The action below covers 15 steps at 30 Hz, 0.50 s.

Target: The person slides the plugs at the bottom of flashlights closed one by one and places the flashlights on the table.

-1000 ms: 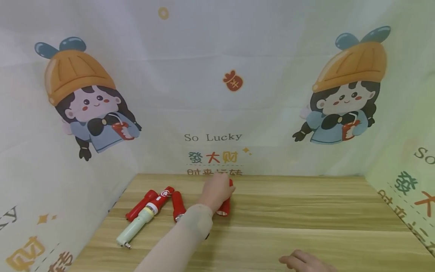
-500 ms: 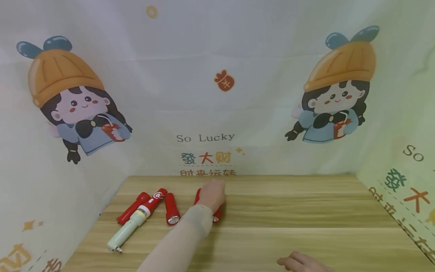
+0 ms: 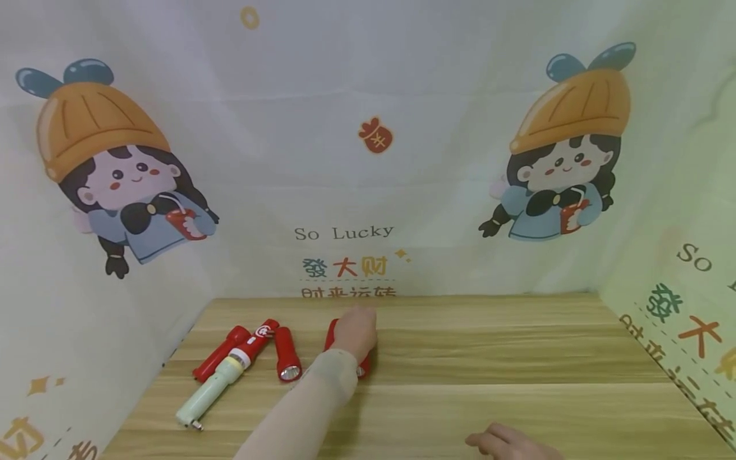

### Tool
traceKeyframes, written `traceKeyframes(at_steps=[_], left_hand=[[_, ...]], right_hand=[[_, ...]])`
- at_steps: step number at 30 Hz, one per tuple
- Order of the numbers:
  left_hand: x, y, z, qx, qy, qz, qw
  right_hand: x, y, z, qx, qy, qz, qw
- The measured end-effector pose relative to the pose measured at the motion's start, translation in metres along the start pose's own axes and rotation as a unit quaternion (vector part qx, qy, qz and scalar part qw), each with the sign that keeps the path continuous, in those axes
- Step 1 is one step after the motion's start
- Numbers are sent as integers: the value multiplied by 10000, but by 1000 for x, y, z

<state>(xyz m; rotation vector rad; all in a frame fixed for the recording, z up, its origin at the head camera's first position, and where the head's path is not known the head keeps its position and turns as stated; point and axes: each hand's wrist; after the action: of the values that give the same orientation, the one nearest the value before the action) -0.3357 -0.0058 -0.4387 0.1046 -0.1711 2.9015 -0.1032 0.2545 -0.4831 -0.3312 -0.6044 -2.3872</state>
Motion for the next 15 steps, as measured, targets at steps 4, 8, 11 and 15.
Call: traceKeyframes(at_steps=[4,8,11,15], left_hand=[[-4,-2,1,250,-129,6,9996],[-12,-6,5,488,-276,-207,9982],[-22,-8,14,516,-452,-375,9969],[-42,-8,29,259,-843,-492,9949]], right_hand=[[6,-2,5,1,308,-304,9991],[12,-3,9,-166,344,-232,9990],[18,-4,13,-147,469,-222,9985],[25,-4,17,-311,474,-334,9978]])
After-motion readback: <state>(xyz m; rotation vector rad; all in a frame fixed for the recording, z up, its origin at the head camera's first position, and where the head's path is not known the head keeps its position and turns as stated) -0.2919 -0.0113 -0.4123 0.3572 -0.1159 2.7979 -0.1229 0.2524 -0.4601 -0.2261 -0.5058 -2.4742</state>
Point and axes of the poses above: each hand's wrist, its own x-axis towards the middle knuckle, its own z-axis out of the back of the hand, y = z × x, and after that the axes turned 1 degree about x, right-handed
